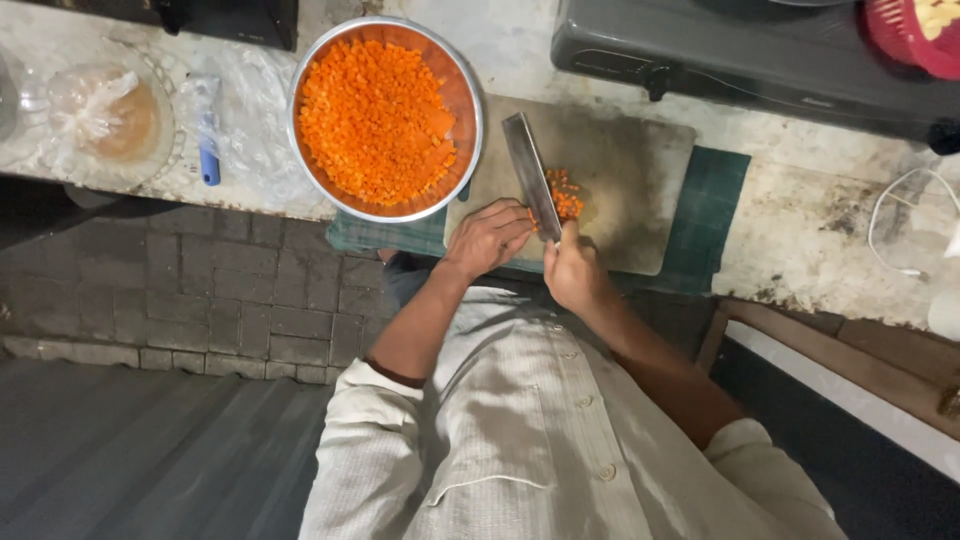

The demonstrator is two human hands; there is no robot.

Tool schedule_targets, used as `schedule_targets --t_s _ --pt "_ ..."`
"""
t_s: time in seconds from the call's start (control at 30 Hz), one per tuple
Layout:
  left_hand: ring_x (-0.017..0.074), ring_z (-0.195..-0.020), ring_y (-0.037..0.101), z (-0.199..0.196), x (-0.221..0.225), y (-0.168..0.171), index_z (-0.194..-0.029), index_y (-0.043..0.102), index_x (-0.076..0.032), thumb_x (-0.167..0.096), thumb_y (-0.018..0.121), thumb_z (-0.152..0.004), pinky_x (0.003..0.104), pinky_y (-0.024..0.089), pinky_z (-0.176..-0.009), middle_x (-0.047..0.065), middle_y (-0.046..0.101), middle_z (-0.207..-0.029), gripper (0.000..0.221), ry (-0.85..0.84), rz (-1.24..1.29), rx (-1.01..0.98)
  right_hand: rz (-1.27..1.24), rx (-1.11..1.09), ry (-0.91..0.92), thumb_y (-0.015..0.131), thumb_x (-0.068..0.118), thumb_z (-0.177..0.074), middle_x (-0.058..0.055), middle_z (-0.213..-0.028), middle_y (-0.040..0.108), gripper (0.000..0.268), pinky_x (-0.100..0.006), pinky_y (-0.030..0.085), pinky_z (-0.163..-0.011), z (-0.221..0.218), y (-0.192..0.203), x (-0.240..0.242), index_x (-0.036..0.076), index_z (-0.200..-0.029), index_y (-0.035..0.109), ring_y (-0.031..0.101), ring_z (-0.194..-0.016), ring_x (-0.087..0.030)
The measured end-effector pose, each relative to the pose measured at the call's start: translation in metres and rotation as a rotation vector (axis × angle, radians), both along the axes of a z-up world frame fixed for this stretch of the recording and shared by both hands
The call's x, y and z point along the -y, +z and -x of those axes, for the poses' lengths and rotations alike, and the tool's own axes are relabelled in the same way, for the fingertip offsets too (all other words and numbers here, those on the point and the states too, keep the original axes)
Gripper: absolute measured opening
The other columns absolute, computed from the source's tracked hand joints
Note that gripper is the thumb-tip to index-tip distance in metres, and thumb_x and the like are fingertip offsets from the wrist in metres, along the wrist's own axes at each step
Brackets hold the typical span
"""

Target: Dicing carrots into small pieces on a wooden cutting board using a large knife

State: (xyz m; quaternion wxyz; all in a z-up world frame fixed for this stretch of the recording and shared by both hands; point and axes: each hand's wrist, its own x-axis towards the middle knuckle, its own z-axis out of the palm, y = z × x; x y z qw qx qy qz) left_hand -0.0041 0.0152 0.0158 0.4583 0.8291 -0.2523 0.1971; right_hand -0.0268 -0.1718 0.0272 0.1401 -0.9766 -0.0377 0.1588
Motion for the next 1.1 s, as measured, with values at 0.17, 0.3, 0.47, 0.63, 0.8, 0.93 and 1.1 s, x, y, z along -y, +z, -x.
schedule_targets --t_s 0.17,0.3,0.47,0.63,0.8,0.93,1.1 --pt "0.0227 -0.089 0.068 0.005 0.005 0.002 -0.090 0.075 -0.010 -0.010 0.069 -0.090 0.031 0.059 -0.077 0.003 0.072 -0.090 0.006 -0.001 0.009 0.012 -0.068 -0.145 0.028 0.046 0.031 -0.097 -0.027 -0.080 0.067 0.029 -0.054 0.055 -0.060 -0.023 0.031 -0.007 0.007 -0.114 0.043 0.070 -0.076 -0.045" --pt "0.0216 -0.090 0.069 0.005 0.005 -0.005 -0.088 0.075 -0.010 -0.010 0.070 -0.088 0.029 0.059 -0.076 0.003 0.072 -0.091 0.005 0.041 -0.009 0.029 0.005 -0.321 0.029 0.042 0.035 -0.096 -0.023 -0.085 0.071 0.029 -0.052 0.057 -0.066 -0.040 0.055 -0.004 0.013 -0.115 0.041 0.072 -0.082 -0.042" --pt "0.0212 -0.090 0.069 0.005 0.003 -0.005 -0.088 0.075 -0.010 -0.011 0.069 -0.089 0.030 0.059 -0.076 0.002 0.072 -0.091 0.006 0.049 0.005 0.031 0.022 -0.310 -0.005 0.044 0.035 -0.096 -0.024 -0.085 0.070 0.029 -0.051 0.057 -0.066 -0.015 0.046 -0.006 0.012 -0.114 0.041 0.072 -0.081 -0.042" --pt "0.0238 -0.090 0.069 0.003 0.003 -0.006 -0.089 0.075 -0.009 -0.010 0.069 -0.089 0.032 0.060 -0.079 0.004 0.073 -0.091 0.006 0.001 0.026 0.035 -0.037 0.156 0.078 0.051 0.025 -0.094 -0.021 -0.063 0.064 0.024 -0.044 0.054 -0.048 -0.001 -0.007 -0.001 0.005 -0.107 0.047 0.070 -0.059 -0.038" --pt "0.0241 -0.090 0.069 0.006 0.004 -0.004 -0.088 0.076 -0.009 -0.009 0.070 -0.088 0.033 0.059 -0.080 0.005 0.073 -0.091 0.006 -0.006 0.004 0.015 -0.061 -0.168 0.042 0.044 0.031 -0.098 -0.030 -0.084 0.068 0.036 -0.055 0.057 -0.064 -0.019 0.028 -0.010 0.005 -0.123 0.043 0.071 -0.081 -0.046" --pt "0.0254 -0.088 0.068 0.003 0.002 0.002 -0.089 0.076 -0.007 -0.008 0.069 -0.088 0.033 0.058 -0.081 0.007 0.072 -0.090 0.007 -0.007 0.007 0.011 -0.166 -0.280 -0.026 0.046 0.032 -0.096 -0.029 -0.087 0.070 0.027 -0.058 0.054 -0.072 -0.033 0.072 -0.004 0.011 -0.113 0.045 0.069 -0.089 -0.046" --pt "0.0219 -0.089 0.066 0.006 -0.003 -0.007 -0.096 0.073 -0.011 -0.017 0.067 -0.092 0.034 0.055 -0.080 0.003 0.067 -0.093 0.009 0.080 -0.099 -0.026 -0.174 -0.159 -0.103 0.049 0.040 -0.098 -0.032 -0.091 0.066 0.039 -0.055 0.055 -0.072 -0.021 0.061 0.043 0.008 -0.119 0.053 0.067 -0.090 -0.049"
